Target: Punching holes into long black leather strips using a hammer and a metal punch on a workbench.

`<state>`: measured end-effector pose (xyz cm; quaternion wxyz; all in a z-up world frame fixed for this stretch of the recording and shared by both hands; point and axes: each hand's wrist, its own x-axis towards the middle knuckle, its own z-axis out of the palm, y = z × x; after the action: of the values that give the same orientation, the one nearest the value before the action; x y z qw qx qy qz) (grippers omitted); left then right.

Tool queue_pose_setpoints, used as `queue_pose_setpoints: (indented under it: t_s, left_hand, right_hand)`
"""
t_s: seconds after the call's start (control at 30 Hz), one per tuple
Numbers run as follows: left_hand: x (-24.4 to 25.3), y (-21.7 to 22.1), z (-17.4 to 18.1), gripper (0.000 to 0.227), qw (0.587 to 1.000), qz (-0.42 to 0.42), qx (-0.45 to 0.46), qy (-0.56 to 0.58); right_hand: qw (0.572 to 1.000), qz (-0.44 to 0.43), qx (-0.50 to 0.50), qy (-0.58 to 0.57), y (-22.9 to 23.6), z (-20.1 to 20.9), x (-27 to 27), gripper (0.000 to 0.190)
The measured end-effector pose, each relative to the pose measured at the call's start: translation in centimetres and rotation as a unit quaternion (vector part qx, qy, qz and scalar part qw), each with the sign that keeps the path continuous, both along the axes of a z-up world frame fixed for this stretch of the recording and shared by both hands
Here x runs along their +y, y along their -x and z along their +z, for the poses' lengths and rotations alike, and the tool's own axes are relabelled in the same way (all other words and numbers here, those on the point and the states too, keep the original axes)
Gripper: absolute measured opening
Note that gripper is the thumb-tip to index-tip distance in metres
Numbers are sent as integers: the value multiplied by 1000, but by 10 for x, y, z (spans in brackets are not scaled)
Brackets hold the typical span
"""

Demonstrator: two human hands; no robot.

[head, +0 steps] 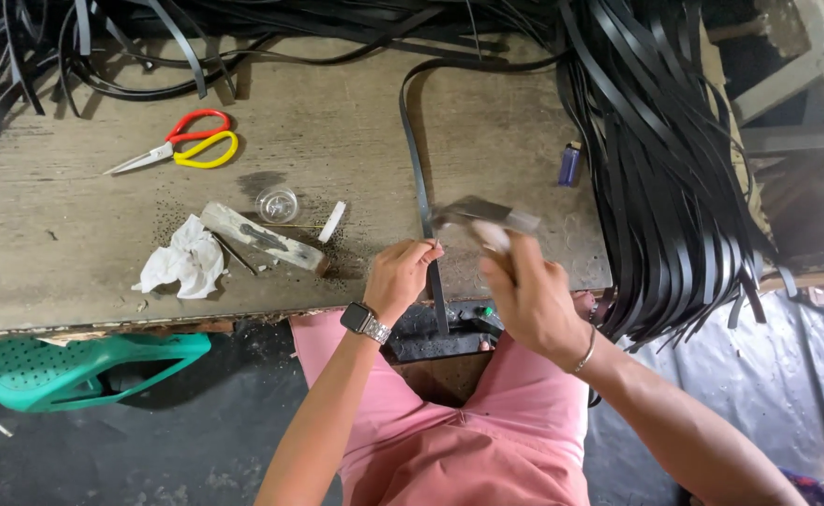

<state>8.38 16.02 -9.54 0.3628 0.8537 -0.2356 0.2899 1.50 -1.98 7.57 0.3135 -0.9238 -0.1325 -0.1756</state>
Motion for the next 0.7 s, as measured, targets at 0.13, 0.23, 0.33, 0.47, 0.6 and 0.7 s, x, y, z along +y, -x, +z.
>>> queue_pose_setpoints:
  t_s: [0.13,0.23,0.33,0.47,0.6,0.7]
  left_hand:
    - [4,0,-1,15,999,7,-14,-33]
    - [2,3,4,8,1000,5,8,-2]
    - [4,3,10,8,998,-28,19,60]
    - [4,2,13,7,996,-17,35,80]
    - [4,2,17,7,992,-8,59,114]
    - [3,3,19,7,992,6,69,108]
  right_hand:
    - [984,10,166,67,-9,-11,-10,26]
    - [988,-8,149,50,-12,-30,-23,29]
    - [988,-89,65,110,-34,-71,-45,37]
    - [938,-148,-139,282,-62,-125,-75,36]
    - [937,-132,-175,272,-65,-117,-59,38]
    - [971,45,-142,185,-63,-116,-22,34]
